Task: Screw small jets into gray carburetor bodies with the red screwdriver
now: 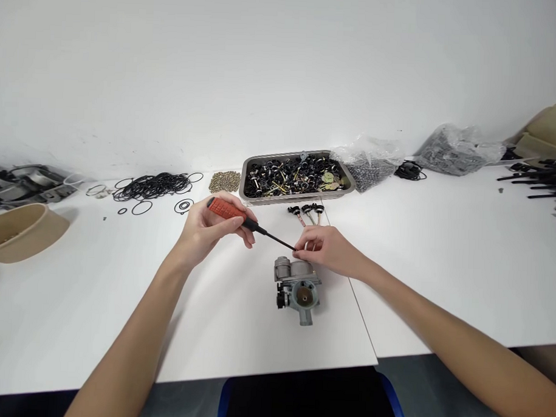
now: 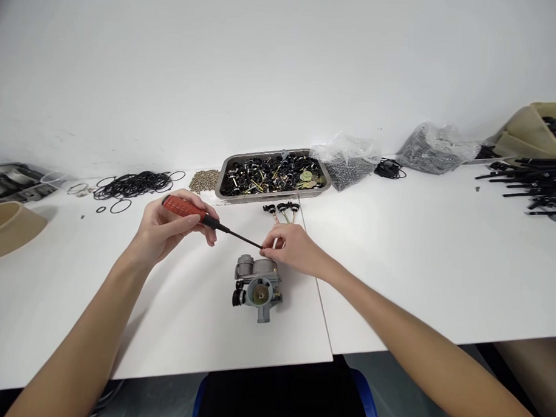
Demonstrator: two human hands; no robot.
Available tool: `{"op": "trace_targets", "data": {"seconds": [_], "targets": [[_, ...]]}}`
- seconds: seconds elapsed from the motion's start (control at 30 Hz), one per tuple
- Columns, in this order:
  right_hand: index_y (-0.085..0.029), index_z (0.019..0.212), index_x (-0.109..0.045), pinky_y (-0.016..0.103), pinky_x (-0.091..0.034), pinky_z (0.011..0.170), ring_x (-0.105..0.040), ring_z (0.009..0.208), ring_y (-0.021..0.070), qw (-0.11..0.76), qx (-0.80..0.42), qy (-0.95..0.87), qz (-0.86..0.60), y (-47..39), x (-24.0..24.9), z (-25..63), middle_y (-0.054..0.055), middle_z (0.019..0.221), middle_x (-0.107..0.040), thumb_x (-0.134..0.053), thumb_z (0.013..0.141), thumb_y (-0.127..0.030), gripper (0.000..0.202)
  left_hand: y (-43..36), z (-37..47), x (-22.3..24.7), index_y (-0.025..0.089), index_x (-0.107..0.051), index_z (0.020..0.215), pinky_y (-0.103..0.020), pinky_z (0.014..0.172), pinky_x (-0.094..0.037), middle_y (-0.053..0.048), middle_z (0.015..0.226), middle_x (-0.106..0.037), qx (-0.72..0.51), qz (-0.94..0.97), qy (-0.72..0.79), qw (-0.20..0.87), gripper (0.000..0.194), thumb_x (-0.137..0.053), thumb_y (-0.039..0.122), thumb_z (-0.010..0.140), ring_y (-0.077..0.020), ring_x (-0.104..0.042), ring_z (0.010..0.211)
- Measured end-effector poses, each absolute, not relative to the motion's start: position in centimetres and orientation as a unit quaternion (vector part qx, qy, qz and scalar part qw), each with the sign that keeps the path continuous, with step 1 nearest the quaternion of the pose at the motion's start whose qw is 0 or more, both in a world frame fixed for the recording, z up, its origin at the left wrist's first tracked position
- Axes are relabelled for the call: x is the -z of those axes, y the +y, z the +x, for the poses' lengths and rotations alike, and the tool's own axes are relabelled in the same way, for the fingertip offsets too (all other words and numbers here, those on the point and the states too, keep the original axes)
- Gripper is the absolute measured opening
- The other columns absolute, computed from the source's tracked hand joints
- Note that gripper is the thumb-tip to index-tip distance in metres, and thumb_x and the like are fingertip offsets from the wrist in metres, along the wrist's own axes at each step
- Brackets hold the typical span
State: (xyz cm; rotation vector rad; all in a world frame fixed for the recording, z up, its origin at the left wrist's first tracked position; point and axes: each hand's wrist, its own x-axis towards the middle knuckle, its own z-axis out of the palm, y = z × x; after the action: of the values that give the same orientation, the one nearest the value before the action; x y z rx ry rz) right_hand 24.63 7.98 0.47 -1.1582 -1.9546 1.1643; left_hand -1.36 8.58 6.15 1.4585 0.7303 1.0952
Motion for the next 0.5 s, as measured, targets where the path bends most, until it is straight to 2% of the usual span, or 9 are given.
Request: {"op": "trace_targets", "data": {"seconds": [0.37, 0.5], "targets": [[-0.015, 0.076, -0.071, 0.027, -0.048, 0.054, -0.057, 0.067, 0.0148, 0.283, -0.571, -0.651, -0.412, 8.1, -1.1, 24.6, 0.005, 0.078, -0.064, -0.078, 0.071, -0.037, 0.023, 8.8, -1.5, -5.9, 0.014, -0.057, 0.094, -0.042, 0.055, -0.06, -0.012, 0.092, -0.071, -0.487, 0.598, 0.281, 0.571, 0.018, -0.069, 0.019, 0.082, -0.0241, -0.069, 0.063], [-0.016, 0.089, -0.071, 0.028, -0.05, 0.059, -0.058, 0.068, 0.0147, 0.264, -0.573, -0.651, -0.422, 8.2, -1.6, 24.9, 0.006, 0.082, -0.067, -0.075, 0.075, -0.041, 0.03, 9.2, -1.9, -5.6, 0.013, -0.058, 0.092, -0.039, 0.05, -0.058, -0.012, 0.089, -0.071, -0.516, 0.574, 0.298, 0.562, 0.016, -0.068, 0.02, 0.081, -0.0238, -0.068, 0.06]]}}
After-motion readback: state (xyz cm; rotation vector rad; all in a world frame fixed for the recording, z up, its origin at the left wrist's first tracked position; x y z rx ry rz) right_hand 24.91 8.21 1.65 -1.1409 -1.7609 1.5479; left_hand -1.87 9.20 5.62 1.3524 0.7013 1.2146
